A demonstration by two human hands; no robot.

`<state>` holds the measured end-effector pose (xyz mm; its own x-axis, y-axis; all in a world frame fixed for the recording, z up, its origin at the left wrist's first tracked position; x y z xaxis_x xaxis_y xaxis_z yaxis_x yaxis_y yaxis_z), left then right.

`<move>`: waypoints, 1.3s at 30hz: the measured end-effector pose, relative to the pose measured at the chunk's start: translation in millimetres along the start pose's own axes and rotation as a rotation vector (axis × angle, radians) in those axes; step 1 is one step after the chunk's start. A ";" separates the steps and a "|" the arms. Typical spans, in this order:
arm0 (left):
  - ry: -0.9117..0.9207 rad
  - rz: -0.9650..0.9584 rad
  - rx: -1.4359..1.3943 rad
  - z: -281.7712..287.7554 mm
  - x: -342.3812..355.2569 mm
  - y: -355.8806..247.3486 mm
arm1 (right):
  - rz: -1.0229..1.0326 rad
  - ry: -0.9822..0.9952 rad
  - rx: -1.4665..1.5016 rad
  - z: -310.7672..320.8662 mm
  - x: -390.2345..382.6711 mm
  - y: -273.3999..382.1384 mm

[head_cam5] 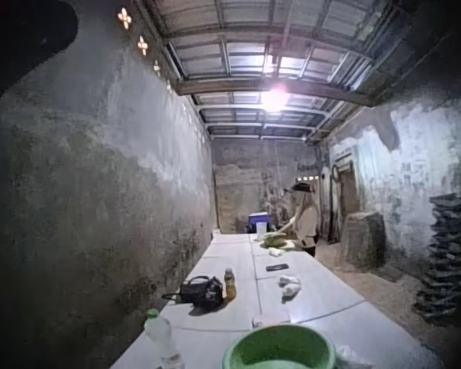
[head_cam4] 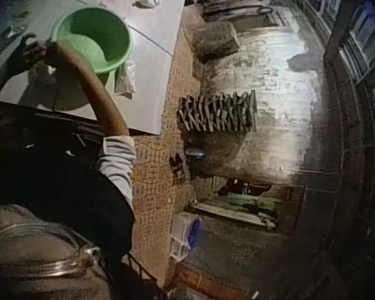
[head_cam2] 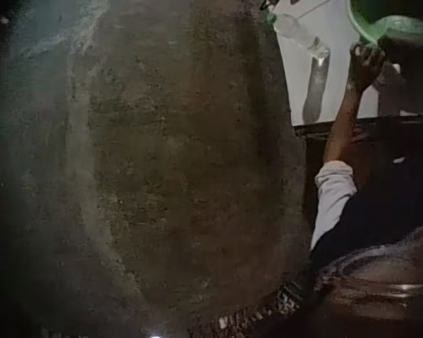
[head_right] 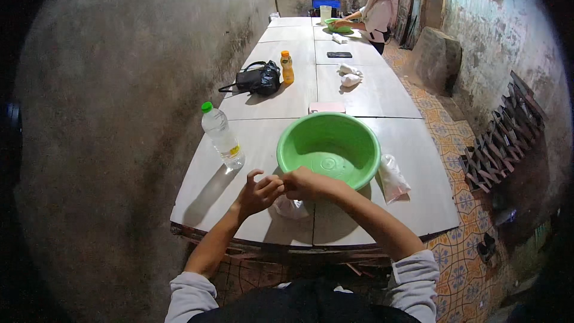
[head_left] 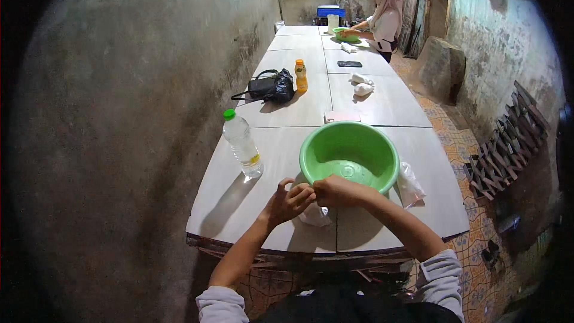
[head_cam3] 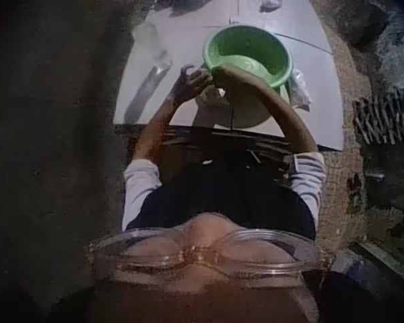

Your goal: The person unties a plastic bag of white powder by hand and pours the powder into a plastic bowl.

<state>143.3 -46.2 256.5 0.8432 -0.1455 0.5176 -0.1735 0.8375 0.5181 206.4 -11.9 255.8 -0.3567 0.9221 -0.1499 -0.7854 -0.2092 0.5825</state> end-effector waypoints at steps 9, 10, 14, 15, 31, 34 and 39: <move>0.082 0.081 -0.403 -3.2 10.5 18.3 | 0.113 -0.101 0.117 -11.6 -2.0 -11.6; 0.085 0.016 -0.412 -0.5 12.5 17.3 | 0.160 -0.085 0.139 -9.6 -4.3 -2.2; 0.044 -0.081 -0.441 9.2 19.5 17.4 | 0.130 -0.035 0.164 -10.3 -4.4 -3.3; 0.006 -0.093 -0.432 12.3 20.0 17.4 | 0.130 -0.037 0.163 -9.2 -4.6 -2.9; -0.253 0.252 -0.427 2.6 -11.3 19.1 | 0.155 -0.129 0.205 -14.4 -1.4 -4.8; -0.273 0.311 -0.331 -0.4 -13.3 18.0 | 0.126 -0.218 0.294 -15.4 -2.7 -15.4; -0.313 0.449 -0.298 -2.9 -13.5 20.2 | 0.038 -0.423 0.596 -23.3 -3.7 -49.4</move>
<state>129.9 -25.8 258.0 0.5236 0.1453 0.8395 -0.2887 0.9573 0.0143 234.7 -12.5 209.0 -0.0580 0.9898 0.1298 -0.3252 -0.1417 0.9350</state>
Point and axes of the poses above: each hand's wrist, its own x-axis towards the middle knuckle, its own z-axis out of the back of the hand, y = z × x, the point moved 10 cm from there along x, towards the middle knuckle, and after that the axes turned 8 degrees about -z, right-handed, at the moved point
